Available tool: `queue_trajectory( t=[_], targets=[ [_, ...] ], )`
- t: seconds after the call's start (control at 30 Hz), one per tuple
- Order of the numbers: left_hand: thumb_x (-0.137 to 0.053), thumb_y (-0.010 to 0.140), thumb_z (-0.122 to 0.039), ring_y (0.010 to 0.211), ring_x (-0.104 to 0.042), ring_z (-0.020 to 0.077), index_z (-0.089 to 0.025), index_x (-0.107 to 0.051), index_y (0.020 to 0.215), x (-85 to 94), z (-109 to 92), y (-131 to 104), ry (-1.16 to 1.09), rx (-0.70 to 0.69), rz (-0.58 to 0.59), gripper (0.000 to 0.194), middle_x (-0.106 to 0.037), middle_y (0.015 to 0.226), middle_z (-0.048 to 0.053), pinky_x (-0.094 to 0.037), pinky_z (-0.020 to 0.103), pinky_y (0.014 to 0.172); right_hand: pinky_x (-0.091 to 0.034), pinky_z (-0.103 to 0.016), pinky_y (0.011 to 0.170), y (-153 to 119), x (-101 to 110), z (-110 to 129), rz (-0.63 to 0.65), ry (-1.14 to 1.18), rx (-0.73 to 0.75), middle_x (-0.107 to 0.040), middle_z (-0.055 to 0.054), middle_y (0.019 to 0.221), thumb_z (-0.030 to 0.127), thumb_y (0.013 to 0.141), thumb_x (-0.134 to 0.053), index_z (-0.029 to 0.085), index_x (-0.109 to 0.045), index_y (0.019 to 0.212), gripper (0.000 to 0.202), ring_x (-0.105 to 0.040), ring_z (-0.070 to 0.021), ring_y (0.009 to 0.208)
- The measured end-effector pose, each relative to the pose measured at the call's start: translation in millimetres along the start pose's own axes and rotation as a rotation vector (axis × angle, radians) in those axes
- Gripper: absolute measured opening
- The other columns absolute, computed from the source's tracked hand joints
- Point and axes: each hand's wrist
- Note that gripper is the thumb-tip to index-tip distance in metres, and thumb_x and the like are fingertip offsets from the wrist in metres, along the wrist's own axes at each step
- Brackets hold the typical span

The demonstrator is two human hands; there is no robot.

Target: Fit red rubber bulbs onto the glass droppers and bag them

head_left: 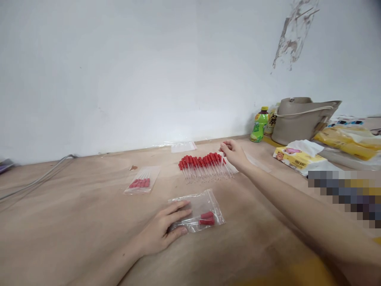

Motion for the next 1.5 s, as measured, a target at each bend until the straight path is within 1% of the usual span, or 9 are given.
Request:
queue_trajectory(
  t=[0.13, 0.3, 0.4, 0.53, 0.63, 0.9, 1.17, 1.37, 1.5],
  targets=[
    [-0.046, 0.085, -0.031, 0.121, -0.036, 0.0224, -0.028, -0.042, 0.125, -1.5, -0.4, -0.3, 0.031, -0.036, -0.054, 0.040, -0.039, 0.133, 0.002, -0.027, 0.042, 0.102, -0.038, -0.019, 0.045, -55.7, 14.7, -3.1, 0.032, 0.356, -0.155, -0.055, 0.002, 0.064, 0.047, 0.072, -0.052, 0.018, -0.048, 0.077, 0.030, -0.046, -0.0067, 0.047],
    [-0.046, 0.084, -0.035, 0.120, -0.037, 0.0229, -0.029, -0.034, 0.129, 1.0, -3.1, -0.1, 0.024, 0.054, -0.024, 0.047, -0.037, 0.134, 0.003, -0.033, 0.041, 0.099, -0.042, -0.021, 0.050, -101.9, 10.4, -10.0, 0.065, 0.604, -0.394, -0.057, 0.001, 0.068, 0.044, 0.065, -0.062, 0.020, -0.046, 0.077, 0.032, -0.051, -0.0078, 0.051],
    [-0.047, 0.083, -0.037, 0.121, -0.035, 0.0232, -0.029, -0.031, 0.131, 2.3, -4.0, 0.0, 0.016, 0.086, -0.017, 0.051, -0.037, 0.134, 0.003, -0.031, 0.041, 0.100, -0.044, -0.023, 0.058, -111.2, 12.0, -7.3, 0.276, 0.661, -0.476, -0.059, 0.000, 0.070, 0.042, 0.064, -0.065, 0.019, -0.044, 0.075, 0.033, -0.056, -0.0103, 0.061],
    [-0.048, 0.083, -0.038, 0.122, -0.035, 0.0231, -0.028, -0.028, 0.132, 2.0, -3.4, -0.2, 0.006, 0.096, -0.017, 0.054, -0.036, 0.135, 0.003, -0.031, 0.041, 0.100, -0.039, -0.021, 0.054, -111.3, 23.2, -4.1, 0.655, 0.415, -0.336, -0.057, 0.001, 0.062, 0.038, 0.064, -0.067, 0.016, -0.050, 0.075, 0.030, -0.052, -0.0086, 0.057],
    [-0.048, 0.083, -0.038, 0.122, -0.035, 0.0226, -0.028, -0.029, 0.132, 1.2, -2.6, -0.3, 0.011, 0.102, -0.013, 0.054, -0.037, 0.134, 0.003, -0.031, 0.041, 0.100, -0.035, -0.019, 0.051, -110.5, 26.7, -4.6, 0.752, 0.262, -0.174, -0.054, 0.003, 0.060, 0.036, 0.064, -0.067, 0.014, -0.056, 0.073, 0.027, -0.047, -0.0067, 0.054],
    [-0.048, 0.083, -0.038, 0.121, -0.036, 0.0226, -0.028, -0.031, 0.131, 0.8, -2.6, 0.8, 0.023, 0.087, -0.022, 0.052, -0.039, 0.133, 0.003, -0.033, 0.041, 0.099, -0.041, -0.023, 0.057, -122.9, 5.3, -3.2, 0.759, 0.184, -0.006, -0.059, -0.001, 0.068, 0.032, 0.069, -0.062, 0.015, -0.064, 0.077, 0.020, -0.051, -0.0109, 0.061],
    [-0.046, 0.084, -0.038, 0.122, -0.035, 0.0220, -0.028, -0.034, 0.130, 1.1, -0.6, 1.6, 0.050, 0.085, 0.006, 0.049, -0.038, 0.134, 0.003, -0.032, 0.041, 0.100, -0.042, -0.022, 0.059, -124.5, 9.8, 4.7, 0.788, 0.079, 0.077, -0.058, -0.002, 0.076, 0.025, 0.068, -0.060, 0.015, -0.063, 0.089, 0.023, -0.051, -0.0109, 0.065],
    [-0.047, 0.083, -0.037, 0.121, -0.036, 0.0226, -0.028, -0.037, 0.128, 1.5, -1.9, 1.8, 0.040, 0.073, -0.008, 0.047, -0.039, 0.133, 0.003, -0.033, 0.041, 0.099, -0.037, -0.020, 0.052, -125.5, 3.3, -7.1, 0.620, -0.082, 0.067, -0.059, 0.000, 0.064, 0.036, 0.066, -0.063, 0.017, -0.064, 0.071, 0.020, -0.049, -0.0103, 0.058],
    [-0.047, 0.083, -0.037, 0.121, -0.036, 0.0222, -0.028, -0.036, 0.128, 1.4, -2.5, 1.9, 0.036, 0.070, 0.006, 0.047, -0.038, 0.134, 0.003, -0.033, 0.041, 0.099, -0.036, -0.021, 0.051, -127.4, -1.3, -8.5, 0.554, -0.104, 0.013, -0.059, 0.001, 0.059, 0.037, 0.069, -0.061, 0.017, -0.065, 0.070, 0.021, -0.049, -0.0098, 0.053]
  ],
)
Point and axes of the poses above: each hand's wrist, its own y-axis towards the middle knuckle, its own x-axis out of the back of the hand, z = x × y
